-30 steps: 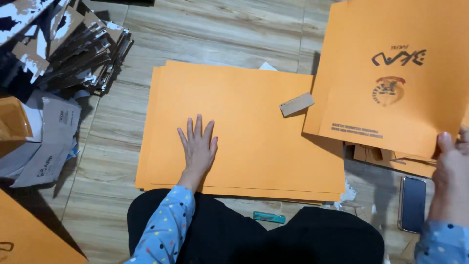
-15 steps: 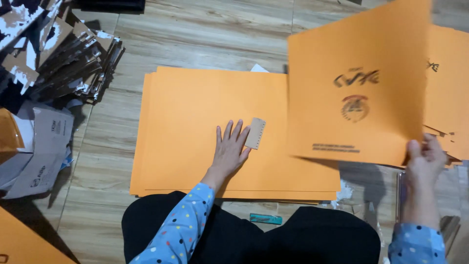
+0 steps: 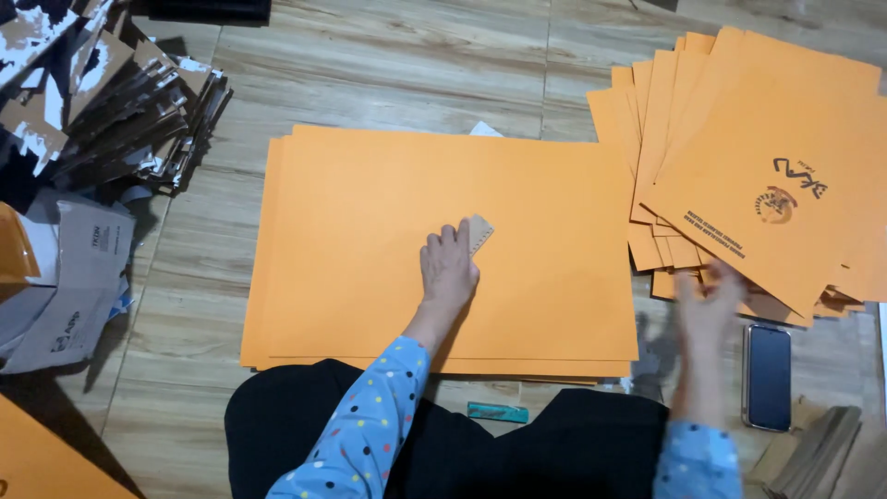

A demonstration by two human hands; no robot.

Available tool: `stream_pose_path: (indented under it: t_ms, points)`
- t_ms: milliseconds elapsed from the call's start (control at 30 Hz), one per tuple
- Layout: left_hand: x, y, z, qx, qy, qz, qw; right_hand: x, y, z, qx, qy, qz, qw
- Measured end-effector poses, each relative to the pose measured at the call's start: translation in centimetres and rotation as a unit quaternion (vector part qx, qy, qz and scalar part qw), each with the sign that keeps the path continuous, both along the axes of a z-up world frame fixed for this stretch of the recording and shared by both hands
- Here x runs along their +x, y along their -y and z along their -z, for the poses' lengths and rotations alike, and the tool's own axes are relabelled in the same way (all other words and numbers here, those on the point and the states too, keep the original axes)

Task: Apply adhesive to the edges of paper folders and stack them

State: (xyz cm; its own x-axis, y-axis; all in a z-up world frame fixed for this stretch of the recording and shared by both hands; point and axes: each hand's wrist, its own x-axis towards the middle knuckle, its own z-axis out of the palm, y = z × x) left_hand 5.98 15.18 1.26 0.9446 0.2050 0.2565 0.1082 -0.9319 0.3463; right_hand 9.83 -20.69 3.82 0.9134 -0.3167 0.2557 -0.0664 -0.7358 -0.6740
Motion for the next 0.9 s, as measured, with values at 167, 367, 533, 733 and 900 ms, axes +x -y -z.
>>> stream_pose_path:
  t_ms: [167,367,533,733,900]
  points:
    - [-3.1,-6.2,-4.5,-0.101,-0.136,-0.07,0.983,-3.7,-7.9,-1.9,-0.105,-0.27,-0.055,0.956]
    - [-8.8,-13.9,-3.0,-0.1,-0.146,-0.19,0.966,-3.8,-8.7,-3.0,-0.145,-0.274,-0.024,0.95]
    - [-12.9,-16.2,-3.2,-0.043,-0.106,-0.272,0.956,-4.3,-8.0,-1.6,-0.233,-0.215,-0.018,0.948]
    - [-13.4,-17.0,-1.8,-0.067,-0.057,-0.33,0.94,-3.8,-7.3,-0.7,-0.207,-0.266,-0.04,0.941]
    - [-13.2,-17.0,-1.4,-0.058,-0.009,-0.311,0.949,-3.6,-7.0,-0.1,-0.287,-0.206,-0.042,0.935]
